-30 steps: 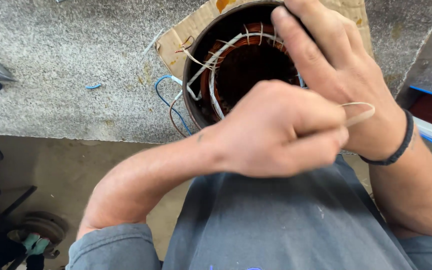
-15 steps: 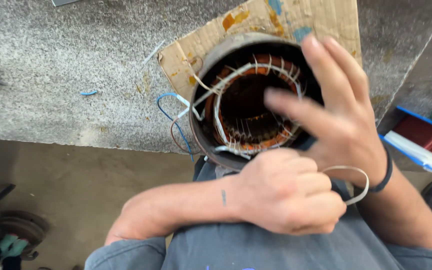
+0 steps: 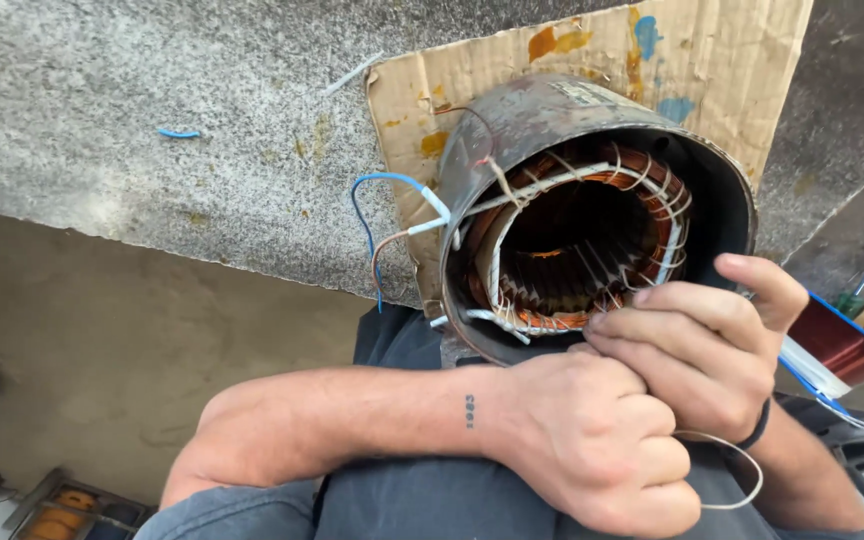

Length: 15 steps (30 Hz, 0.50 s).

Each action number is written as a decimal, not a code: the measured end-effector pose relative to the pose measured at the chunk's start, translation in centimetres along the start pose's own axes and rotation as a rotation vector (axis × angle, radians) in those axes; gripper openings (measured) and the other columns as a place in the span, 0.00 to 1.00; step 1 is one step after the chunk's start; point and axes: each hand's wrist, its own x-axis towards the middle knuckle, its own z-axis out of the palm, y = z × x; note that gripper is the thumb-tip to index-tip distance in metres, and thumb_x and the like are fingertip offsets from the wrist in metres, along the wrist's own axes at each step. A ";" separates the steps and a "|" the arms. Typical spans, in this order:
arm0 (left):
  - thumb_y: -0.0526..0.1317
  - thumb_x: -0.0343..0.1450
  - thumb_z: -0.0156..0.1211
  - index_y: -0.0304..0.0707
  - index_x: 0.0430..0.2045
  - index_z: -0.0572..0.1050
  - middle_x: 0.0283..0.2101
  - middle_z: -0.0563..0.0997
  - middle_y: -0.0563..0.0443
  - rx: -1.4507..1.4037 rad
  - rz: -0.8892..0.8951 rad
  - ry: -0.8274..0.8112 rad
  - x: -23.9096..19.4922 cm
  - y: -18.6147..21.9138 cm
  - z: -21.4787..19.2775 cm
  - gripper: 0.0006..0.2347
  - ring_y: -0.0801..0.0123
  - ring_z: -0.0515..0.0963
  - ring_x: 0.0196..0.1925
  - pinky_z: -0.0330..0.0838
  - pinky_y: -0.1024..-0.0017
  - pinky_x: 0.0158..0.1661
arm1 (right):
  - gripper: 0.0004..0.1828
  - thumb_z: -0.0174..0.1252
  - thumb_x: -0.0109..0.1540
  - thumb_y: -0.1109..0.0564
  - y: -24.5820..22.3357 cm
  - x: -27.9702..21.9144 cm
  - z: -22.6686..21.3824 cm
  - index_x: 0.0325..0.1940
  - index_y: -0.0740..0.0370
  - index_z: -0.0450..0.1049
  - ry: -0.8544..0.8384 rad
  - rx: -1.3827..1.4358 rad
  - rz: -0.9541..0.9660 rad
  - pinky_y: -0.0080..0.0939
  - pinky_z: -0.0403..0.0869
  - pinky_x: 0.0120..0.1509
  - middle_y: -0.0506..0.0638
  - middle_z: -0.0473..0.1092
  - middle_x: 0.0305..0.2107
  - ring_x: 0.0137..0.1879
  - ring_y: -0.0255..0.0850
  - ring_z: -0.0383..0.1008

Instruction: Securing copper motor windings by tying them with white string

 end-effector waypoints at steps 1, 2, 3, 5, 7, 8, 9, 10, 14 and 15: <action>0.26 0.69 0.54 0.44 0.15 0.65 0.20 0.63 0.51 0.010 0.011 -0.003 0.2 -0.3 -0.4 0.13 0.63 0.62 0.22 0.52 0.62 0.25 | 0.17 0.46 0.69 0.58 -0.3 0.4 0.1 0.35 0.52 0.81 0.010 -0.005 -0.010 0.53 0.54 0.68 0.40 0.80 0.35 0.44 0.40 0.72; 0.27 0.71 0.52 0.43 0.16 0.65 0.20 0.64 0.51 -0.010 0.023 -0.010 0.3 -0.4 -0.8 0.13 0.62 0.63 0.22 0.53 0.60 0.25 | 0.17 0.46 0.70 0.58 -0.7 0.6 0.1 0.34 0.53 0.80 0.002 -0.002 0.039 0.52 0.53 0.68 0.40 0.79 0.35 0.44 0.41 0.71; 0.27 0.72 0.50 0.42 0.16 0.65 0.20 0.64 0.51 -0.040 0.040 -0.018 0.5 -0.5 -1.1 0.12 0.61 0.63 0.22 0.54 0.59 0.25 | 0.18 0.45 0.70 0.58 -1.2 0.7 0.0 0.33 0.53 0.79 -0.004 -0.006 0.098 0.52 0.53 0.68 0.41 0.79 0.35 0.45 0.42 0.71; 0.29 0.73 0.49 0.41 0.16 0.66 0.20 0.64 0.49 -0.030 0.052 -0.048 0.7 -0.8 -1.9 0.13 0.59 0.64 0.22 0.54 0.57 0.26 | 0.18 0.45 0.70 0.59 -1.8 1.3 0.4 0.33 0.54 0.79 0.027 -0.029 0.123 0.51 0.52 0.67 0.41 0.79 0.34 0.44 0.43 0.71; 0.31 0.74 0.47 0.40 0.15 0.66 0.20 0.64 0.47 -0.019 0.060 -0.073 0.7 -1.1 -2.7 0.13 0.57 0.64 0.23 0.54 0.55 0.27 | 0.18 0.45 0.70 0.60 -2.7 1.9 0.8 0.32 0.55 0.79 0.054 -0.050 0.148 0.51 0.52 0.66 0.42 0.78 0.33 0.44 0.43 0.71; 0.32 0.75 0.48 0.41 0.16 0.66 0.20 0.64 0.48 0.002 0.110 -0.113 0.6 -1.4 -3.2 0.13 0.58 0.63 0.23 0.54 0.56 0.26 | 0.19 0.43 0.71 0.60 -3.4 2.2 1.0 0.33 0.54 0.78 0.038 -0.043 0.213 0.51 0.50 0.67 0.41 0.77 0.34 0.46 0.42 0.70; 0.33 0.76 0.49 0.42 0.17 0.65 0.21 0.63 0.50 0.027 0.155 -0.155 0.5 -1.6 -3.7 0.13 0.60 0.63 0.22 0.53 0.57 0.26 | 0.20 0.40 0.72 0.60 -4.0 2.6 1.3 0.33 0.53 0.76 0.022 -0.029 0.276 0.50 0.48 0.67 0.40 0.75 0.35 0.48 0.40 0.68; 0.33 0.76 0.49 0.42 0.17 0.65 0.21 0.63 0.50 0.030 0.162 -0.159 0.4 -1.3 -4.2 0.13 0.60 0.63 0.22 0.53 0.57 0.26 | 0.20 0.40 0.72 0.60 -4.5 2.6 1.5 0.33 0.53 0.76 0.030 -0.032 0.273 0.50 0.48 0.67 0.40 0.75 0.35 0.48 0.40 0.68; 0.39 0.77 0.48 0.42 0.17 0.66 0.20 0.65 0.51 0.018 0.030 -0.124 0.3 -0.3 -5.2 0.14 0.60 0.66 0.21 0.58 0.62 0.26 | 0.20 0.37 0.72 0.56 -5.4 2.9 1.5 0.33 0.55 0.74 0.017 0.037 0.292 0.50 0.52 0.62 0.39 0.75 0.37 0.50 0.40 0.70; 0.39 0.76 0.49 0.42 0.16 0.66 0.19 0.67 0.51 0.015 -0.017 -0.087 0.4 0.0 -5.3 0.15 0.61 0.66 0.20 0.57 0.64 0.25 | 0.20 0.37 0.72 0.55 -5.4 3.0 1.3 0.33 0.56 0.73 -0.003 0.069 0.265 0.49 0.53 0.59 0.40 0.75 0.38 0.50 0.40 0.72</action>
